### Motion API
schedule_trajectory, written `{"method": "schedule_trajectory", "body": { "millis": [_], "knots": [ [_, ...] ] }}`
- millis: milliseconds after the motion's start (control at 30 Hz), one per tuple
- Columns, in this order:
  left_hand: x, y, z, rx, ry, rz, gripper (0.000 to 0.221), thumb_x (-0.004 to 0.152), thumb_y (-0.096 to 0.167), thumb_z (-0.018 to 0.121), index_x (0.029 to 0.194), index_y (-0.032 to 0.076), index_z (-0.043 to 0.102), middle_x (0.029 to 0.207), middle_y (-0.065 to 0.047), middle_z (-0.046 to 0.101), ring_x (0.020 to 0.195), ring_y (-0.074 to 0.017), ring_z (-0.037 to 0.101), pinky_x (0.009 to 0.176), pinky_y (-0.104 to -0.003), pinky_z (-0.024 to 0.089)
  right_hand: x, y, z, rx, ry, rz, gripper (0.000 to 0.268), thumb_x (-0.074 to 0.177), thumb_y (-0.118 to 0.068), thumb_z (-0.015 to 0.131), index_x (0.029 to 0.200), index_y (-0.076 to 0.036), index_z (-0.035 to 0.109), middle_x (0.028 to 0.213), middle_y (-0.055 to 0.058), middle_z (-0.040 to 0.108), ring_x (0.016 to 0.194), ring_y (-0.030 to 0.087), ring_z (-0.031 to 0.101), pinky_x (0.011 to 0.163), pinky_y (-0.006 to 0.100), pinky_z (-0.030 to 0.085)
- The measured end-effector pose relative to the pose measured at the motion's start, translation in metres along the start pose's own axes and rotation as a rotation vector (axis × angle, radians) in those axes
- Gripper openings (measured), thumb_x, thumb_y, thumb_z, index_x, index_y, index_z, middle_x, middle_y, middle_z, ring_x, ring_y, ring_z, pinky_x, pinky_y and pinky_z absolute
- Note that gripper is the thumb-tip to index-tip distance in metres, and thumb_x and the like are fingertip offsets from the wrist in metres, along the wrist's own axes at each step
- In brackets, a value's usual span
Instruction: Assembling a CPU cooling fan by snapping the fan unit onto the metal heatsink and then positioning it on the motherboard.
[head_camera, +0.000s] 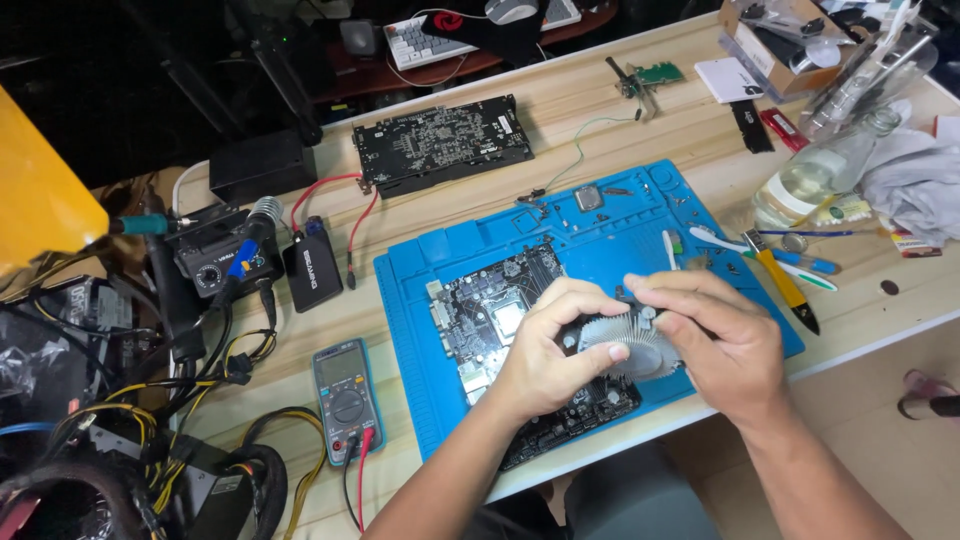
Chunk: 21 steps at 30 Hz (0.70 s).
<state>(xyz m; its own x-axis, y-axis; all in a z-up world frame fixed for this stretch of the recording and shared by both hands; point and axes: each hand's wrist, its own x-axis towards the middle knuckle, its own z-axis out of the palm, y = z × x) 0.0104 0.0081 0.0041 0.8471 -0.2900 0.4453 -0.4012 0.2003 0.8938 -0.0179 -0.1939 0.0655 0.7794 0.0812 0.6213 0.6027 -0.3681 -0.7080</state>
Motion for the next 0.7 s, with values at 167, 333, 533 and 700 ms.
{"method": "schedule_trajectory", "body": {
  "millis": [167,333,533,700],
  "knots": [
    [0.002,-0.002,-0.002,-0.036,0.139,0.027,0.044,0.092,0.024,0.092,0.13,0.008,0.078,0.121,-0.009,0.064,0.117,-0.0186,0.062,0.106,-0.038,0.051,-0.018,0.011,-0.004,-0.051,-0.063,0.12,0.054,0.099,-0.025,0.074,0.145,0.002,0.07,0.141,0.022,0.071,0.135,0.036,0.068,0.115,0.051,0.052],
    [0.0,-0.004,0.001,-0.153,0.171,-0.067,0.059,0.09,0.022,0.093,0.139,0.003,0.066,0.116,-0.01,0.066,0.112,-0.0163,0.063,0.098,-0.033,0.054,-0.022,0.029,-0.004,-0.005,-0.096,0.269,0.046,0.103,-0.014,0.07,0.146,-0.001,0.07,0.137,0.019,0.072,0.133,0.033,0.068,0.117,0.052,0.049],
    [0.008,0.005,-0.017,0.036,0.092,-0.216,0.042,0.11,0.032,0.065,0.142,0.007,0.073,0.111,-0.018,0.078,0.1,-0.0236,0.075,0.089,-0.042,0.061,-0.018,0.052,-0.008,0.03,-0.163,0.24,0.039,0.105,-0.019,0.069,0.139,0.001,0.074,0.132,0.016,0.073,0.131,0.025,0.067,0.115,0.045,0.05],
    [0.012,0.023,-0.024,0.347,-0.098,-0.345,0.051,0.104,0.022,0.06,0.154,0.023,0.069,0.09,0.005,0.074,0.078,-0.0118,0.063,0.08,-0.033,0.053,-0.003,0.052,-0.02,0.011,-0.361,0.469,0.041,0.099,-0.02,0.068,0.139,-0.01,0.074,0.143,0.006,0.073,0.137,0.019,0.067,0.114,0.034,0.051]
  ]
}}
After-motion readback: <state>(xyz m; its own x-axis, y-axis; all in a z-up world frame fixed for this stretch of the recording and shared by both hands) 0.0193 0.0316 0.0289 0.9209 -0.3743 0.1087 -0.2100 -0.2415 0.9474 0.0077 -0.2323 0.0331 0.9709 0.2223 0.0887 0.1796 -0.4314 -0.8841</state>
